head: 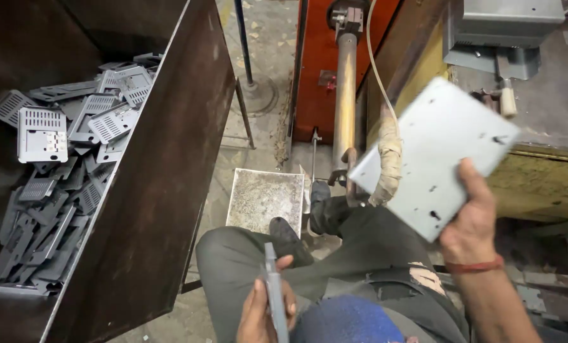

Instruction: Inspecting, positioning, and filing metal housing chassis in a factory setting.

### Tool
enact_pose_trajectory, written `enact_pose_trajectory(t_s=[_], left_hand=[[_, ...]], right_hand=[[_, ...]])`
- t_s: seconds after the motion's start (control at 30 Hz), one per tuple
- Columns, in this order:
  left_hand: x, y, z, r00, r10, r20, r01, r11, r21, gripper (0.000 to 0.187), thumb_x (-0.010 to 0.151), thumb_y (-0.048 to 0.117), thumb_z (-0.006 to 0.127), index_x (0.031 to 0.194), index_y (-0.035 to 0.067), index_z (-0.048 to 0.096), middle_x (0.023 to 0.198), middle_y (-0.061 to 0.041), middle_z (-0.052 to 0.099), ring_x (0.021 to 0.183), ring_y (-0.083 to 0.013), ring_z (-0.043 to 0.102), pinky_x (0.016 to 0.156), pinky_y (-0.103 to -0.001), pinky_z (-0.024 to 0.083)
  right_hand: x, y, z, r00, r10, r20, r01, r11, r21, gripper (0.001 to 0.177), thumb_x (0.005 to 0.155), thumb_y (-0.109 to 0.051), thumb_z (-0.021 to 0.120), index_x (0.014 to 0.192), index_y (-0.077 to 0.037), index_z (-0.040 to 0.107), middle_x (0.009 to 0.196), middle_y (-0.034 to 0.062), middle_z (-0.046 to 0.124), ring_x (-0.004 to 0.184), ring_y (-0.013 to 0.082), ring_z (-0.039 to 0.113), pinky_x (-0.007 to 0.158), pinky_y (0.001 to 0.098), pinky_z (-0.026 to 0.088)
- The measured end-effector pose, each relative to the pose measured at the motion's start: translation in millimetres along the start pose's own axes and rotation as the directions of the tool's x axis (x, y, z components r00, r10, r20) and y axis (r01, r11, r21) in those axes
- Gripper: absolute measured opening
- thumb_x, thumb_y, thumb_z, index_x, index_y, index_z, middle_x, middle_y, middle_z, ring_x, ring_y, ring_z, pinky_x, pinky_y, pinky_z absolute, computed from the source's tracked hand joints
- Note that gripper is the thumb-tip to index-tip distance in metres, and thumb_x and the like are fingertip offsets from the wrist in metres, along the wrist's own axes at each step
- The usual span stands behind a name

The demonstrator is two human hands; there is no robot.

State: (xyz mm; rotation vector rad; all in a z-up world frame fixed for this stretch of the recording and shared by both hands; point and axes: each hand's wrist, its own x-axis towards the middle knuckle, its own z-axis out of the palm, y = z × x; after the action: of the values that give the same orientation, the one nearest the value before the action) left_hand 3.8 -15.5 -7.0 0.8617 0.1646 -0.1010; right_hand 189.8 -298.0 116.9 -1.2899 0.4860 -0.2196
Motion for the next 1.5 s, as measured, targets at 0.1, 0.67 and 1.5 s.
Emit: enact_pose_trajectory(t_s=[0.1,0.67,1.5], left_hand=[[12.7,-10.6,4.3,0.995,-0.003,0.103,0.039,0.934,-0.356,0.067,0.102,0.032,0.045,0.154,-0.009,0.033,0.070,-0.017,0.059,0.040,-0.0113,0.042,0.036,-0.026,0.038],[100.0,-13.6,55.3,0.972,-0.025,-0.235,-0.020,0.982,-0.187,0.047,0.104,0.027,0.028,0.139,0.003,0.049,0.109,-0.019,0.067,0.054,-0.0088,0.054,0.044,-0.023,0.045],[97.4,-32.8,84.1,0.925,-0.290,-0.246,0.319,0.944,0.086,0.098,0.087,0.071,0.029,0.161,0.014,0.000,0.172,-0.009,-0.009,0.158,-0.0325,0.002,0.125,-0.063,0.012]], right_hand=[[-16.5,7.6,20.2,0.983,0.185,-0.019,-0.185,0.982,0.029,0.066,0.081,-0.033,0.059,0.143,-0.010,0.051,0.134,0.0130,0.061,0.121,0.0330,0.058,0.102,0.0639,0.040],[-47.6,82.7,0.9,0.946,0.303,0.117,-0.315,0.942,0.113,0.050,0.098,-0.035,0.063,0.126,0.007,0.059,0.115,0.0161,0.067,0.092,0.0197,0.064,0.081,0.0304,0.053],[-69.8,62.3,6.2,0.969,0.238,0.065,-0.237,0.971,-0.026,0.054,0.096,-0.034,0.063,0.125,0.011,0.055,0.117,0.0174,0.064,0.099,0.0207,0.061,0.086,0.0304,0.048]])
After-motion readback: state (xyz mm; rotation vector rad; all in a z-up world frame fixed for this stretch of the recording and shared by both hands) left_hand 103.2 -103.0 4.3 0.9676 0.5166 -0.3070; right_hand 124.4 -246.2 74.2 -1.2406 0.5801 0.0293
